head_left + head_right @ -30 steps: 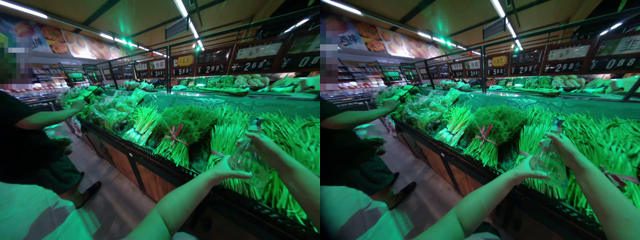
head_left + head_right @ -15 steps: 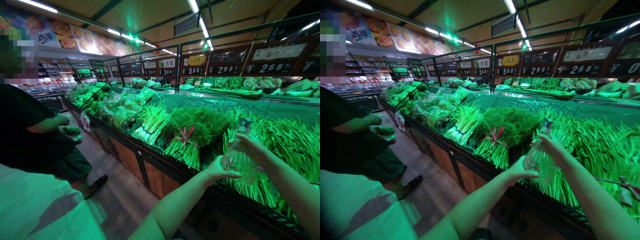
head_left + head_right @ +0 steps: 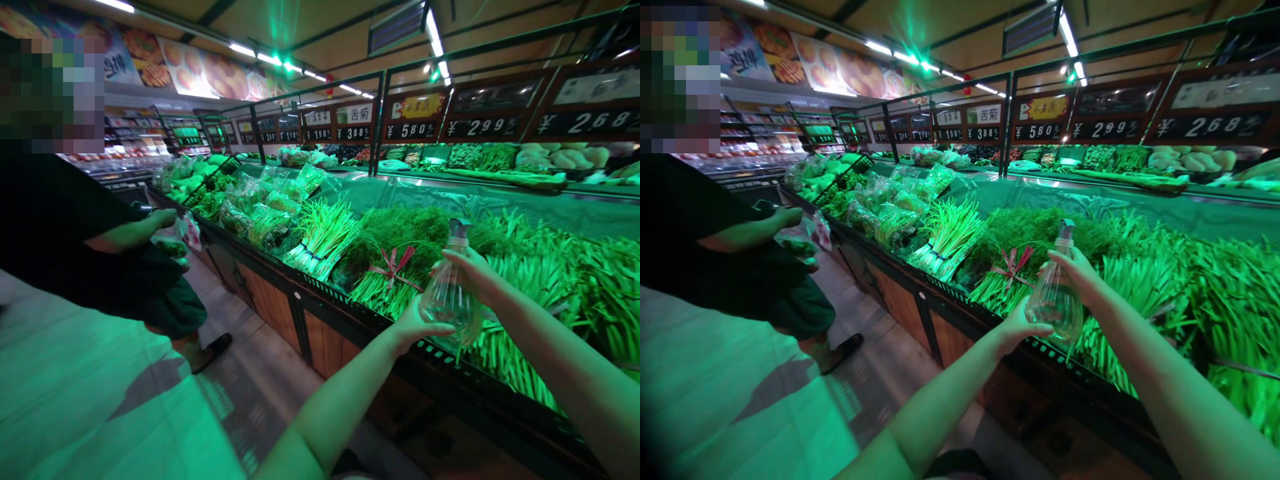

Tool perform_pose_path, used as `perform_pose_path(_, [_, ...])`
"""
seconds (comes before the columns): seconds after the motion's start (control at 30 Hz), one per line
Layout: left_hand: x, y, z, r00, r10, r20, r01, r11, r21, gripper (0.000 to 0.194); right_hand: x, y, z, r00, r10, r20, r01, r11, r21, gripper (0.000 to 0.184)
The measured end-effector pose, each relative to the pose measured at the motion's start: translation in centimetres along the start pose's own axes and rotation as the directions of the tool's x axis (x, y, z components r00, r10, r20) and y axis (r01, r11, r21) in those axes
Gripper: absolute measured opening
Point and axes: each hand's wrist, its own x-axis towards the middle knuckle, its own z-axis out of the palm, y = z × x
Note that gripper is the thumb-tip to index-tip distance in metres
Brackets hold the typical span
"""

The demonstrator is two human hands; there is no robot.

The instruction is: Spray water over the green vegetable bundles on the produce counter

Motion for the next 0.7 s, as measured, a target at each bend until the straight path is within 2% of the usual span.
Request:
perform_pose_path(0.1, [-0.3,0.7,-0.8,1.0,0.02,-0.02,-0.02,0.999,0.03,0.069,0.6,-0.2,1.1,0.998,-0.008,0.07,0.007,1.0,0.02,0.011])
perform_pose_path(0.33, [-0.6,1.7,-1.6,0.997,0.075,-0.025,-0.074,0.997,0.034,0.064,1.6,0.0,2.6,0.996,-0.061,0.072,0.059,0.998,0.025,0.016])
perform_pose_path(0.47, [-0.3,1.6,-2.1,0.994,0.107,-0.037,-0.105,0.993,0.057,0.059,2.2,-0.1,2.8,0.992,-0.036,0.125,0.033,0.999,0.024,0.013])
perform_pose_path(0.57, [-0.1,1.6,-2.2,0.993,0.11,-0.044,-0.107,0.991,0.076,0.065,2.8,-0.2,2.8,0.989,-0.031,0.144,0.027,0.999,0.025,0.014])
perform_pose_path(0.7, [0.6,1.3,-2.3,0.99,0.135,-0.036,-0.13,0.985,0.112,0.076,3.2,-0.4,2.5,0.99,-0.082,0.112,0.078,0.996,0.036,0.014])
